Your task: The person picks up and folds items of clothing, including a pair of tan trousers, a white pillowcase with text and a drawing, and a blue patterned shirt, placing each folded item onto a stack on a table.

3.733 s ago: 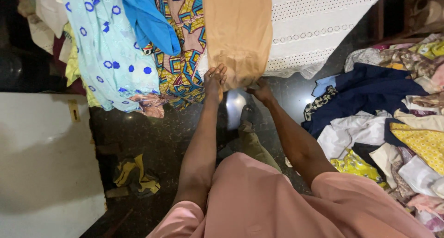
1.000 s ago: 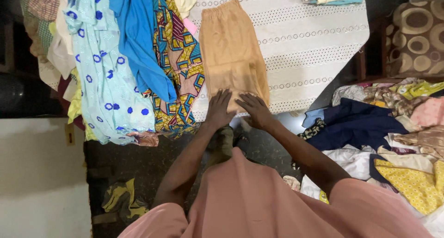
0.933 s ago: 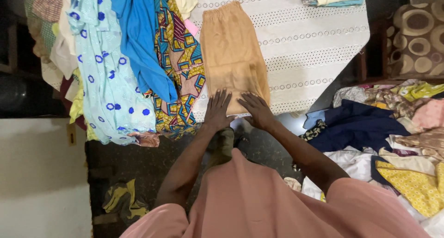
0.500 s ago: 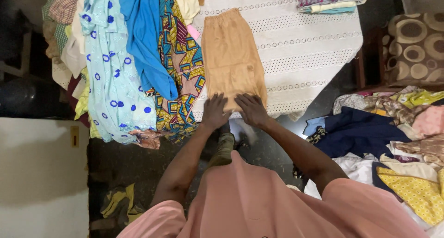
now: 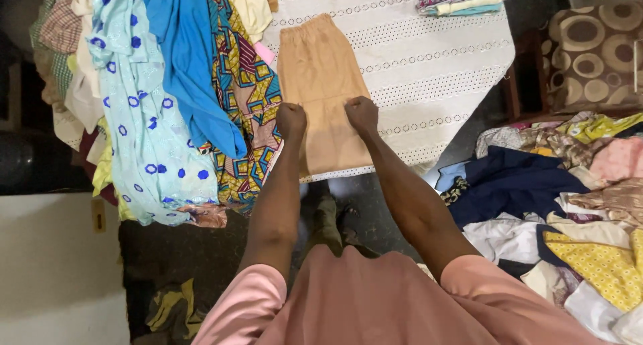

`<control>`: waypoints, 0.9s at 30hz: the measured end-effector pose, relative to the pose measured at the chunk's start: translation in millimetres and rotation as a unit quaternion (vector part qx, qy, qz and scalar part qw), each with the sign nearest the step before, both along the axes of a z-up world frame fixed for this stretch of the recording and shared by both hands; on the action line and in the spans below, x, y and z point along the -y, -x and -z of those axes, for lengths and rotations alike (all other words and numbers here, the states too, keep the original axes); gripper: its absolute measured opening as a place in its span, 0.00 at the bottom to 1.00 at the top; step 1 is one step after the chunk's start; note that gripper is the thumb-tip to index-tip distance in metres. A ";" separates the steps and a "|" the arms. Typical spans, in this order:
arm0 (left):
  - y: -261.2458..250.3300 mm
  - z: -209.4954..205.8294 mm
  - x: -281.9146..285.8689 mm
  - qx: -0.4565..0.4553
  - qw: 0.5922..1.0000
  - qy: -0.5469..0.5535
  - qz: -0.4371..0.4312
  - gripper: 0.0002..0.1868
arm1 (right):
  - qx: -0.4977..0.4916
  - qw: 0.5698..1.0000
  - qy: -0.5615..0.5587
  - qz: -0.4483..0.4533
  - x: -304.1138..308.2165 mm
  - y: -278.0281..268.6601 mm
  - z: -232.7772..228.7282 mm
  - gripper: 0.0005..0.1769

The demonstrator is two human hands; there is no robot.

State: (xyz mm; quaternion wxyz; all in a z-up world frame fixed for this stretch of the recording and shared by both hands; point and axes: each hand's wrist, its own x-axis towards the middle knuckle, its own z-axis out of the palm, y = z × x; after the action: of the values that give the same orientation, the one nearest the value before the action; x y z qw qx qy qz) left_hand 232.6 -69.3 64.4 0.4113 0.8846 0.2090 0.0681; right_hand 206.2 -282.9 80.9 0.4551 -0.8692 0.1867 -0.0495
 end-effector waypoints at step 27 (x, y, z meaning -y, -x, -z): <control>160.5 -71.2 -31.4 0.199 0.898 -0.067 0.386 0.18 | 0.128 0.885 0.224 -0.388 -7.4 158.5 -38.1 0.31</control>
State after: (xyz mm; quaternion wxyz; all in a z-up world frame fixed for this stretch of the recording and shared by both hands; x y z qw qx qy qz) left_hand 72.1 -37.8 135.6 0.3785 0.8891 -0.2401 0.0927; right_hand 47.6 -275.5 119.0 0.2511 -0.9371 -0.2416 -0.0198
